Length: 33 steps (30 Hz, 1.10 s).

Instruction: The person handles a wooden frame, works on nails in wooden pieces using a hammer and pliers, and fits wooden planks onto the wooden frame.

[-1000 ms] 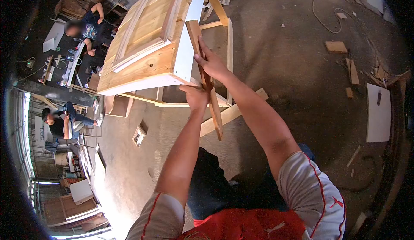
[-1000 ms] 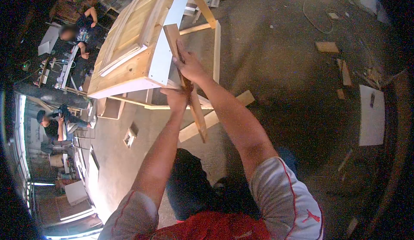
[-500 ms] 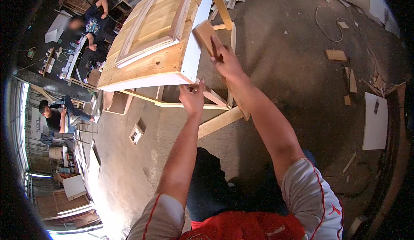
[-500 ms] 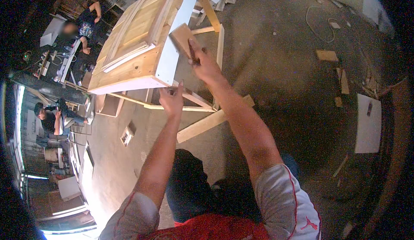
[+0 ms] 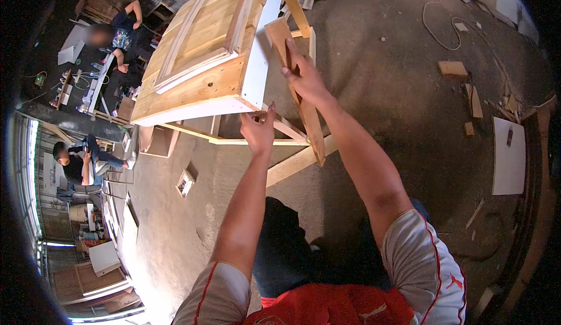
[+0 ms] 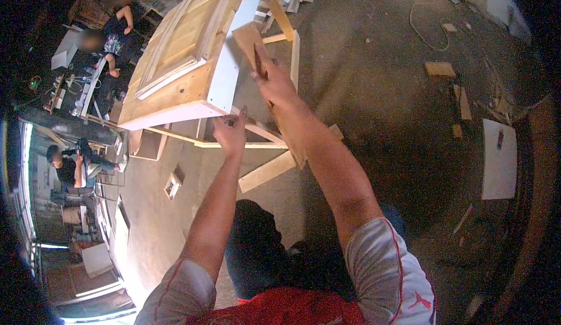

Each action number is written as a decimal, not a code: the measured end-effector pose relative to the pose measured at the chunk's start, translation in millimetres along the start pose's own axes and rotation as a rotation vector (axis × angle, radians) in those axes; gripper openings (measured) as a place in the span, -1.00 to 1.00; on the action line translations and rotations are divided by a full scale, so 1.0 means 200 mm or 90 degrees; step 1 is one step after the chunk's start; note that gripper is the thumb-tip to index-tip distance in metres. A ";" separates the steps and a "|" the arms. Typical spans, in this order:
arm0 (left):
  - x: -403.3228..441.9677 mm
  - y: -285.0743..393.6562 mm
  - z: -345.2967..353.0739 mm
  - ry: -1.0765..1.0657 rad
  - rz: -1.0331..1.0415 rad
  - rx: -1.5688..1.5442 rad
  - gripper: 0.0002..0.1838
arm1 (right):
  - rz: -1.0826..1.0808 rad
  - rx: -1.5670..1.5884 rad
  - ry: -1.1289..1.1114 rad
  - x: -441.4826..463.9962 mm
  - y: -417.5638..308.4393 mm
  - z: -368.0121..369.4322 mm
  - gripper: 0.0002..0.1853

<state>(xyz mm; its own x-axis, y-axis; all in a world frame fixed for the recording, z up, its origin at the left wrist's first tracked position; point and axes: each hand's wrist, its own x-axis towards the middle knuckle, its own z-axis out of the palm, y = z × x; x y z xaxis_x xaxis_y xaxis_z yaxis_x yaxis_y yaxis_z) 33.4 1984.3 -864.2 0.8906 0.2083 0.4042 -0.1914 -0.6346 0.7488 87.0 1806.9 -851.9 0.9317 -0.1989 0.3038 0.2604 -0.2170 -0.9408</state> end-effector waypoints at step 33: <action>-0.02 -0.11 0.03 -0.053 0.011 0.032 -0.17 | 0.035 0.080 -0.107 -0.06 -0.06 0.08 -0.22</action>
<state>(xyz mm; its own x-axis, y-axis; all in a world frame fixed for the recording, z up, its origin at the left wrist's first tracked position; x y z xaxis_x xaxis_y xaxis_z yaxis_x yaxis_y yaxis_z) 36.7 1993.7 -885.8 0.9187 0.1357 0.3710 -0.1886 -0.6746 0.7137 76.1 1826.9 -847.8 0.9719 -0.0423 0.2317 0.2274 -0.0874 -0.9699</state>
